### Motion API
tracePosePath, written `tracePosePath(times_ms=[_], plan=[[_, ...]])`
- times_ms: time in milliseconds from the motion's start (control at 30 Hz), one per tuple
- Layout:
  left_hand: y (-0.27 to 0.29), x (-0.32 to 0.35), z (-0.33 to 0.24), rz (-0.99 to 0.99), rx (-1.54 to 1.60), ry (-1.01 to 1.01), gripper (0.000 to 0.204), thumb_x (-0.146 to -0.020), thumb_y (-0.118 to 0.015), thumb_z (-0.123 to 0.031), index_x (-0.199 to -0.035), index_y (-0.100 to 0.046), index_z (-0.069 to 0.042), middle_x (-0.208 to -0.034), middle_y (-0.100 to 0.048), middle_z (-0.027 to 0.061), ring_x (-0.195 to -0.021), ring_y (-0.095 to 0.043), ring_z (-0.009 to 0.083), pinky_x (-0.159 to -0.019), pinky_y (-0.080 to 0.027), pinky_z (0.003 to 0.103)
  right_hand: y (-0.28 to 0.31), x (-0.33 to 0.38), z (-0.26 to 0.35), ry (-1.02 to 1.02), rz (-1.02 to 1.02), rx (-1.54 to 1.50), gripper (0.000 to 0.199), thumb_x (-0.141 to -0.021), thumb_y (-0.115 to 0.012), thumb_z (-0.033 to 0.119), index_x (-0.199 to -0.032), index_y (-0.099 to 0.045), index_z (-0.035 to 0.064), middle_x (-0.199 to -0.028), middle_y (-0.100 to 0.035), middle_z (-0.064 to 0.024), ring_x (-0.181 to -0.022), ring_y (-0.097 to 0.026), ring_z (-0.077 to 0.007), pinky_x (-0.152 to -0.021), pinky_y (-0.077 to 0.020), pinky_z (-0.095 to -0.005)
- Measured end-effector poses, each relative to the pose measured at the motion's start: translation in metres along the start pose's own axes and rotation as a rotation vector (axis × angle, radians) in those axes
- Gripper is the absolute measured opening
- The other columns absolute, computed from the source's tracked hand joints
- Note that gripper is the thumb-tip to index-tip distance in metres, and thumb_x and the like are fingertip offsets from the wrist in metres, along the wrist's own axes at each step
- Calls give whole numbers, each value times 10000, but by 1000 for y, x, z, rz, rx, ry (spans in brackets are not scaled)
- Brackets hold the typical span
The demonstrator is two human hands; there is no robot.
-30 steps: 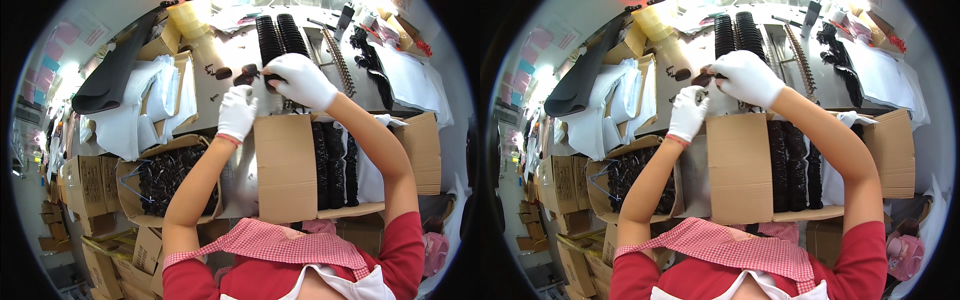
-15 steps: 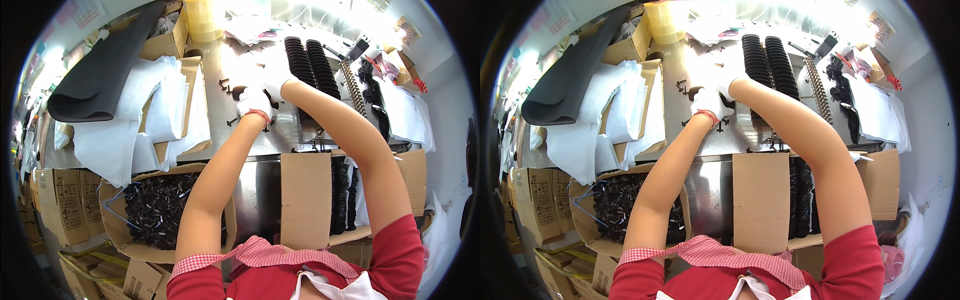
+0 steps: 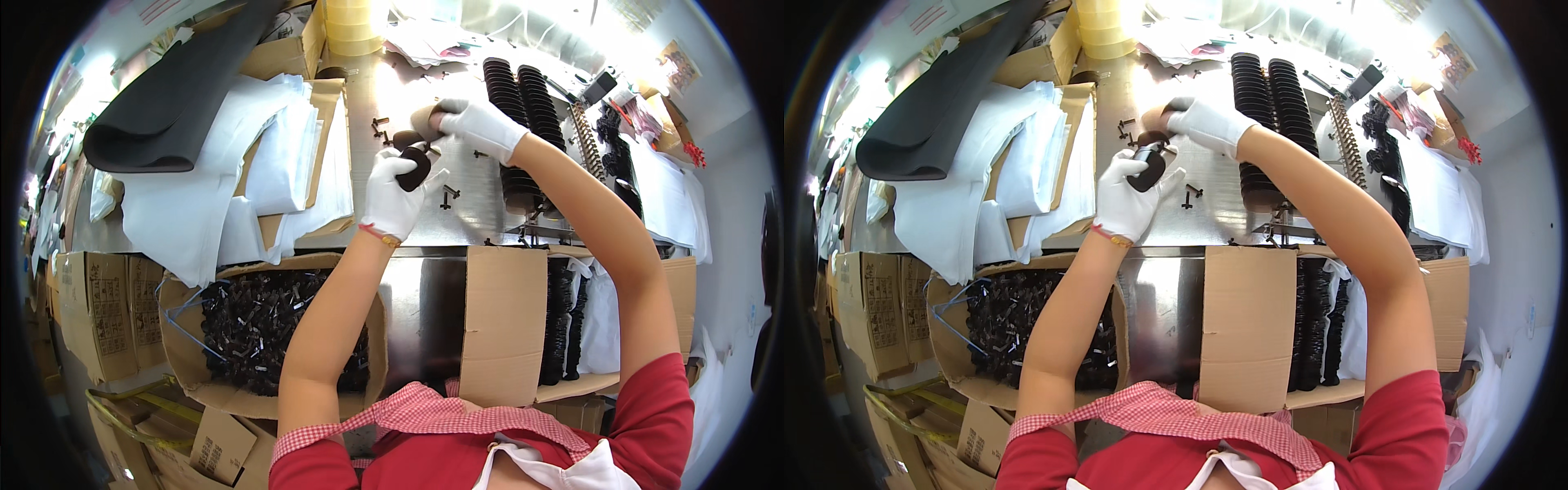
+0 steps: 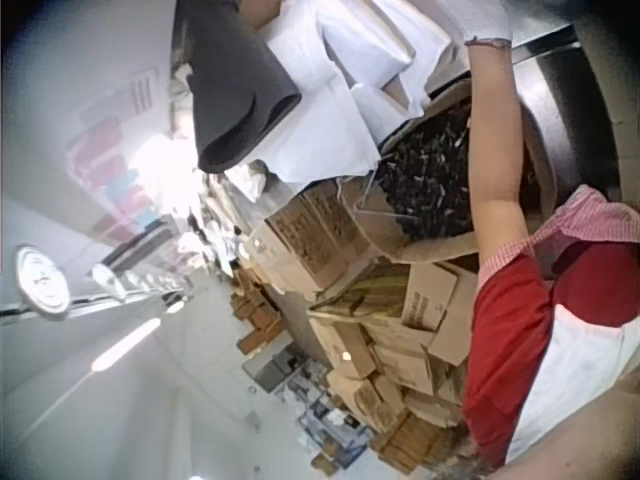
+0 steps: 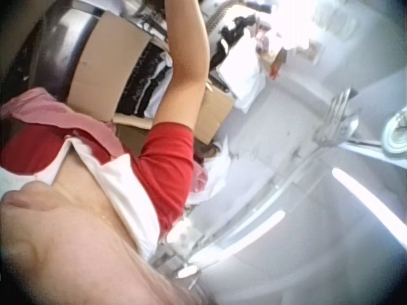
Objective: The person repeatedly picks up black hair accessories and places them onto a metal rack, then removes them and places them into a cardboard box. The person also moves the metal rack between the table and a nearby shelf.
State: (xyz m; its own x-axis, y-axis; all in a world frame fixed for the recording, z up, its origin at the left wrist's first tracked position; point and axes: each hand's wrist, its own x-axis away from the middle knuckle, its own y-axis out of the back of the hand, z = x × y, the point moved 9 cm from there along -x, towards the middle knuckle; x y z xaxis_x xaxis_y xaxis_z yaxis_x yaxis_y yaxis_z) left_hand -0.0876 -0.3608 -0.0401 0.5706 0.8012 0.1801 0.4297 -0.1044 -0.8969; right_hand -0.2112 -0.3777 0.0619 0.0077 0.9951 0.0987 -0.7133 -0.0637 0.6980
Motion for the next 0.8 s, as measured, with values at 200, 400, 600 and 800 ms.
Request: tracePosePath(times_ms=[200, 400, 600, 800], plan=[[24, 27, -6, 67, 528, 70, 360, -943, -550, -289, -1216, -585, -57, -1268, -590, 187, -1202, -550, 343, -1063, -444, 569, -46, -24, 6, 15, 45, 289, 354, -889, -711, 351, -1028, -711, 26, -931, -706, -126, -904, -653, -218, -847, -500, -327], [32, 56, -10, 61, 521, 80, 354, -1003, -542, -303, -1160, -614, 6, -1266, -612, 195, -1268, -536, 407, -991, -539, 498, -64, -76, -39, 82, 173, 611, 540, -746, -805, 365, -1154, -680, 33, -1002, -718, -125, -1071, -645, -282, -947, -488, -369], [44, 76, -24, -118, 194, -136, 259, -1009, -444, -59, -1231, -576, -44, -1347, -577, 142, -1311, -517, 345, -1066, -498, 488, -84, -55, -7, -86, 395, 207, 317, -924, -634, 268, -1105, -686, 13, -907, -672, -68, -824, -587, -148, -785, -496, -302], [12, 88, -34, -98, 289, -276, 511, -1004, -499, -539, -1314, -511, -133, -1421, -546, 47, -1279, -529, 304, -1072, -411, 646, -77, 29, 26, 40, 230, -582, 489, -941, -664, 335, -1302, -612, 8, -1155, -690, -87, -1043, -613, -149, -953, -474, -297]])
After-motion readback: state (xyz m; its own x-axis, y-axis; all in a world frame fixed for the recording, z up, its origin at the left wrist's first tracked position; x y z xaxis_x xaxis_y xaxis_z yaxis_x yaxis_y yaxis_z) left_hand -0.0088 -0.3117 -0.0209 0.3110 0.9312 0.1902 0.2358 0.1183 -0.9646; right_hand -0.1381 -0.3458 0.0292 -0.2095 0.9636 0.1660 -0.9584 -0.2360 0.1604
